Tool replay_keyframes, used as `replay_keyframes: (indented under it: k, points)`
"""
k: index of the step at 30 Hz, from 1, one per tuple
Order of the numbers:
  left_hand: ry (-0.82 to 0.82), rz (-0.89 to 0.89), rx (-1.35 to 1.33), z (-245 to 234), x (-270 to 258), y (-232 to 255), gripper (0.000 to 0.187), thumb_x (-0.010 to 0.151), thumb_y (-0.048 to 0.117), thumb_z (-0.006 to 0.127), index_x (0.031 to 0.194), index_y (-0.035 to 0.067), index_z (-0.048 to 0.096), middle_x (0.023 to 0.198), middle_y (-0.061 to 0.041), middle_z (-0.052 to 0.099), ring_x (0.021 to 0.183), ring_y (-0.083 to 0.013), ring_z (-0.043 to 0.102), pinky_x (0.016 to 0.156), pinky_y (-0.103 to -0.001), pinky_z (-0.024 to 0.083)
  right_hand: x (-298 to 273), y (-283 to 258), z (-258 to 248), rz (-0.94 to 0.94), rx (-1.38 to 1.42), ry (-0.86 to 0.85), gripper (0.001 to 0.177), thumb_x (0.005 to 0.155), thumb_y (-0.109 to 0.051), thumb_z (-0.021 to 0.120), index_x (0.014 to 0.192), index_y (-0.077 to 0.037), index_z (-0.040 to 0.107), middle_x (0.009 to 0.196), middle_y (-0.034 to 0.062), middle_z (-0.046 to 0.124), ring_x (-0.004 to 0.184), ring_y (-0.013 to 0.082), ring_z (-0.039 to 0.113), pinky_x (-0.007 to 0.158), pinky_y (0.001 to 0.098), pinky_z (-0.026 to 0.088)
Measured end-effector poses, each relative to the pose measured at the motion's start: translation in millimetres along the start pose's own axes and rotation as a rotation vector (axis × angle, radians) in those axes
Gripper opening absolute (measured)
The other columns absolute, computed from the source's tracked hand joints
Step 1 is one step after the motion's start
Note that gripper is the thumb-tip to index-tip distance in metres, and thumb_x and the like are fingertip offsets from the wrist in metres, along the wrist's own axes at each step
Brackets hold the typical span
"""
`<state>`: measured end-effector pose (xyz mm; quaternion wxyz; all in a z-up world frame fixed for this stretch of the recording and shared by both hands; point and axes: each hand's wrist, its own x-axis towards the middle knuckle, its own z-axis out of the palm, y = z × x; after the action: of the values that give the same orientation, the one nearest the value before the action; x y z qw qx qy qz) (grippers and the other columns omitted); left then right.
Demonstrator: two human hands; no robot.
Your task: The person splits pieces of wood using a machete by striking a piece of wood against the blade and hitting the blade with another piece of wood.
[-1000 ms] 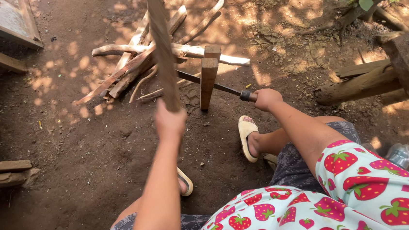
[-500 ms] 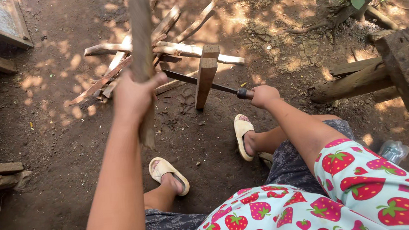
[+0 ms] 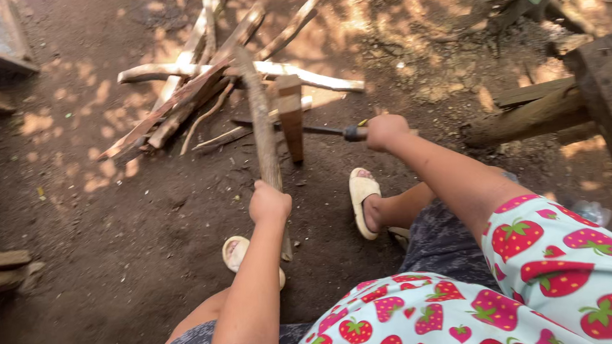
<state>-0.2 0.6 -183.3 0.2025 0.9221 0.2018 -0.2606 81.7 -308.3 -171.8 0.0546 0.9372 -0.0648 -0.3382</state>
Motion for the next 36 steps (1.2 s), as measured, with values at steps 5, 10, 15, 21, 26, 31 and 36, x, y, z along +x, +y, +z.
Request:
replay_keyframes:
  k: [5,10,15,21,26,31,36]
  points:
    - [-0.109,-0.036,-0.223,-42,4,-5,0.06,0.075,0.03,0.082,0.123,0.002,0.061,0.119,-0.02,0.073,0.108,-0.033,0.074,0.096,-0.044,0.058,-4,-15,-13,-0.012,0.033,0.05,0.029,0.084,-0.023,0.065,0.109,-0.018,0.079,0.109,0.0093,0.077,0.103,0.0264,0.074,0.087,0.0398,0.059]
    - [0.23,0.109,0.02,-161,-13,10,0.067,0.073,0.031,0.083,0.127,0.003,0.054,0.11,-0.024,0.071,0.102,-0.0399,0.07,0.09,-0.051,0.055,-7,-21,-17,0.018,0.068,0.058,0.028,0.085,-0.024,0.066,0.106,-0.011,0.079,0.109,0.0123,0.076,0.103,0.0272,0.074,0.088,0.0402,0.058]
    - [0.828,0.718,-0.448,-221,-26,12,0.082,0.081,0.002,0.076,0.15,-0.006,0.032,0.14,-0.027,0.055,0.123,-0.0403,0.063,0.106,-0.049,0.051,-4,-20,-14,-0.003,0.074,0.044,0.027,0.085,-0.025,0.067,0.105,-0.01,0.079,0.107,0.0119,0.077,0.101,0.0272,0.074,0.086,0.041,0.058]
    - [0.822,0.555,-0.768,-162,-4,2,0.077,0.102,0.015,0.078,0.157,0.0,0.026,0.138,-0.015,0.062,0.124,-0.0305,0.07,0.113,-0.043,0.052,-5,-29,-12,-0.022,0.092,0.096,0.024,0.085,-0.022,0.067,0.101,-0.01,0.08,0.103,0.0126,0.077,0.097,0.0293,0.074,0.085,0.0409,0.058]
    - [-0.049,0.005,-0.096,-24,7,-43,0.08,0.077,0.017,0.078,0.145,0.011,0.038,0.121,-0.028,0.068,0.115,-0.0423,0.066,0.102,-0.047,0.053,-11,-29,-20,-0.021,0.071,0.092,0.025,0.084,-0.024,0.068,0.101,-0.01,0.08,0.103,0.0119,0.077,0.097,0.0282,0.075,0.084,0.0401,0.058]
    - [-0.027,-0.058,-0.18,15,11,-55,0.078,0.074,0.014,0.077,0.142,0.01,0.04,0.115,-0.026,0.07,0.11,-0.0434,0.067,0.097,-0.049,0.053,-4,-25,-23,-0.067,-0.032,0.133,0.024,0.085,-0.022,0.067,0.101,-0.011,0.08,0.105,0.0121,0.077,0.098,0.0285,0.075,0.083,0.0395,0.059]
    - [-0.018,0.052,-0.465,-66,17,-20,0.062,0.072,0.012,0.076,0.128,0.007,0.053,0.117,-0.02,0.071,0.103,-0.0347,0.072,0.09,-0.046,0.057,-3,-17,-24,-0.005,0.011,0.072,0.023,0.085,-0.021,0.067,0.101,-0.012,0.08,0.105,0.0116,0.077,0.098,0.0281,0.074,0.083,0.0406,0.058]
